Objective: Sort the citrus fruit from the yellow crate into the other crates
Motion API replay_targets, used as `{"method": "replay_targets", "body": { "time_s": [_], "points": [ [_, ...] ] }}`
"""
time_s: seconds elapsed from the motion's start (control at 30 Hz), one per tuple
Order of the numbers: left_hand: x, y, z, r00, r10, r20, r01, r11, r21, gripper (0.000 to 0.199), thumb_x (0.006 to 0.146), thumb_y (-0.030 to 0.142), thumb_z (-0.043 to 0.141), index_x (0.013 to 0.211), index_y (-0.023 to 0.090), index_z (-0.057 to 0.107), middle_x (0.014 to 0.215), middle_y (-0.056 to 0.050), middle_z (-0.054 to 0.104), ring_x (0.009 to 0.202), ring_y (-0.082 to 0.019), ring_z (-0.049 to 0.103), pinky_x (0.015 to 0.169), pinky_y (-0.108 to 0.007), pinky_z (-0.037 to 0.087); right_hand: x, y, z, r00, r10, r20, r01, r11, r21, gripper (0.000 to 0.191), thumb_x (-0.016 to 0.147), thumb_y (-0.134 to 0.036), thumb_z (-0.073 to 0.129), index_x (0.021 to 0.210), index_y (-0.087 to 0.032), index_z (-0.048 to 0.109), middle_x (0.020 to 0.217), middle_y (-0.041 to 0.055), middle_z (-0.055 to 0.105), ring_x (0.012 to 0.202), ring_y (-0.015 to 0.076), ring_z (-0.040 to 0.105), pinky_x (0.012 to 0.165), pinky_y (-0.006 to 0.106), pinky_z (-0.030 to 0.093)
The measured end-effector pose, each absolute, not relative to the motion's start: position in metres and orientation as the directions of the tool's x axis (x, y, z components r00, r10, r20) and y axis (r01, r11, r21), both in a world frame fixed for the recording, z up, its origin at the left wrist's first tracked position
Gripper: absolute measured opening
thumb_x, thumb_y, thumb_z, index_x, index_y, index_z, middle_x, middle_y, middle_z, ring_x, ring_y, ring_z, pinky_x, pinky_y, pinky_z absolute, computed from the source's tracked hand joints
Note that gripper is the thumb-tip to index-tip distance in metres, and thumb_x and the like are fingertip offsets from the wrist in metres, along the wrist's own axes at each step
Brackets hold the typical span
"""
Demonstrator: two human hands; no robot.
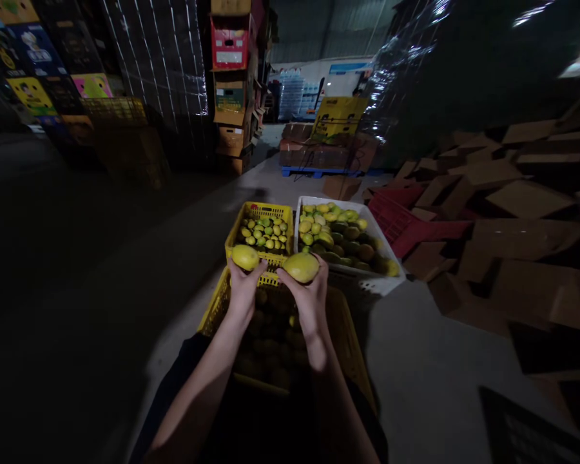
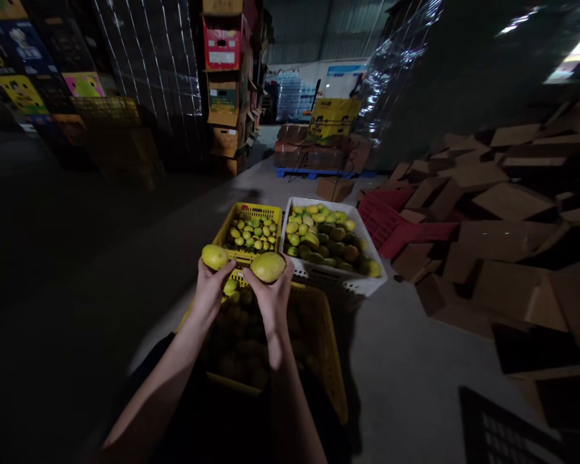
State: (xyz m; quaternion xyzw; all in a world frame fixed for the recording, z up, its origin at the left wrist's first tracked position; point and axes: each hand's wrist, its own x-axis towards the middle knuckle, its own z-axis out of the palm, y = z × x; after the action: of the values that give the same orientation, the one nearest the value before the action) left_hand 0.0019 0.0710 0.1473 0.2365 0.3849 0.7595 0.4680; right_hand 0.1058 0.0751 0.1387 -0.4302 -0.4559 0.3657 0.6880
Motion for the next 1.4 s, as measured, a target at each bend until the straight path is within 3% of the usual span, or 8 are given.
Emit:
{"method": "replay_targets", "body": {
  "time_s": [0.13, 0.33, 0.53, 0.7, 0.93, 1.17, 1.27, 1.4],
  "points": [
    [-0.004, 0.068, 0.141, -0.472, 0.836, 0.281, -0.182, -0.404, 0.897, 0.065, 0.064, 0.019, 0.077, 0.118, 0.025, 0.042, 0.123, -0.008, 0.052, 0.113, -0.019, 0.054, 0.098, -0.031, 0.043, 0.110, 0.075, 0.140, 0.315, 0.713, 0.627, 0.357, 0.523, -0.774, 0.077, 0.059, -0.031, 0.081, 0.122, -0.021, 0.038, 0.119, 0.0120, 0.051, 0.109, 0.0245, 0.054, 0.096, 0.043, 0.046],
    [-0.013, 0.060, 0.143, -0.387, 0.785, 0.483, 0.146, -0.465, 0.873, 0.065, 0.070, 0.018, 0.070, 0.127, 0.022, 0.037, 0.132, -0.013, 0.046, 0.120, -0.022, 0.049, 0.101, -0.033, 0.040, 0.113, 0.069, 0.136, 0.084, 0.549, 0.831, 0.585, 0.648, -0.487, 0.064, 0.074, -0.019, 0.069, 0.128, -0.023, 0.034, 0.126, 0.0147, 0.046, 0.121, 0.0273, 0.048, 0.101, 0.049, 0.043],
    [-0.020, 0.054, 0.140, -0.311, 0.758, 0.574, 0.324, -0.483, 0.814, 0.057, 0.071, 0.010, 0.061, 0.124, 0.022, 0.042, 0.127, -0.011, 0.052, 0.118, -0.024, 0.051, 0.101, -0.037, 0.039, 0.114, 0.067, 0.132, 0.049, 0.537, 0.842, 0.624, 0.642, -0.446, 0.063, 0.076, -0.016, 0.065, 0.132, -0.025, 0.038, 0.122, 0.0128, 0.052, 0.114, 0.0265, 0.053, 0.099, 0.049, 0.045],
    [-0.021, 0.053, 0.135, -0.234, 0.757, 0.610, 0.395, -0.500, 0.771, 0.059, 0.067, 0.003, 0.054, 0.123, 0.021, 0.045, 0.123, -0.010, 0.054, 0.117, -0.024, 0.050, 0.100, -0.039, 0.040, 0.113, 0.070, 0.123, 0.040, 0.561, 0.827, 0.533, 0.688, -0.492, 0.064, 0.073, -0.015, 0.066, 0.130, -0.025, 0.039, 0.124, 0.0118, 0.056, 0.114, 0.0244, 0.056, 0.096, 0.045, 0.050],
    [-0.024, 0.054, 0.139, -0.148, 0.632, 0.760, 0.531, -0.598, 0.601, 0.063, 0.061, -0.003, 0.042, 0.118, 0.022, 0.049, 0.114, -0.008, 0.053, 0.110, -0.022, 0.052, 0.098, -0.040, 0.041, 0.113, 0.069, 0.126, -0.033, 0.545, 0.838, 0.453, 0.755, -0.473, 0.054, 0.076, -0.004, 0.056, 0.123, -0.026, 0.041, 0.126, 0.0104, 0.056, 0.121, 0.0226, 0.053, 0.100, 0.044, 0.047],
    [-0.024, 0.051, 0.138, -0.189, 0.620, 0.761, 0.673, -0.482, 0.560, 0.065, 0.057, -0.003, 0.046, 0.117, 0.024, 0.052, 0.109, -0.008, 0.042, 0.106, -0.024, 0.048, 0.094, -0.042, 0.043, 0.116, 0.069, 0.129, -0.028, 0.421, 0.907, 0.547, 0.766, -0.339, 0.059, 0.072, -0.003, 0.057, 0.122, -0.029, 0.039, 0.121, 0.0092, 0.046, 0.116, 0.0256, 0.051, 0.090, 0.049, 0.052],
    [-0.024, 0.053, 0.138, -0.215, 0.636, 0.741, 0.665, -0.461, 0.588, 0.066, 0.056, -0.002, 0.048, 0.116, 0.024, 0.051, 0.106, -0.007, 0.040, 0.104, -0.024, 0.047, 0.094, -0.042, 0.042, 0.115, 0.069, 0.129, 0.001, 0.487, 0.874, 0.529, 0.741, -0.414, 0.056, 0.072, -0.007, 0.060, 0.122, -0.027, 0.040, 0.115, 0.0093, 0.049, 0.111, 0.0256, 0.053, 0.088, 0.047, 0.052],
    [-0.024, 0.056, 0.138, -0.265, 0.667, 0.697, 0.493, -0.527, 0.692, 0.059, 0.060, 0.001, 0.053, 0.115, 0.022, 0.044, 0.109, -0.008, 0.045, 0.105, -0.023, 0.049, 0.094, -0.038, 0.041, 0.112, 0.070, 0.129, 0.072, 0.649, 0.757, 0.373, 0.687, -0.624, 0.058, 0.070, -0.016, 0.068, 0.119, -0.023, 0.040, 0.114, 0.0104, 0.054, 0.106, 0.0235, 0.057, 0.091, 0.043, 0.050]
  ]
}}
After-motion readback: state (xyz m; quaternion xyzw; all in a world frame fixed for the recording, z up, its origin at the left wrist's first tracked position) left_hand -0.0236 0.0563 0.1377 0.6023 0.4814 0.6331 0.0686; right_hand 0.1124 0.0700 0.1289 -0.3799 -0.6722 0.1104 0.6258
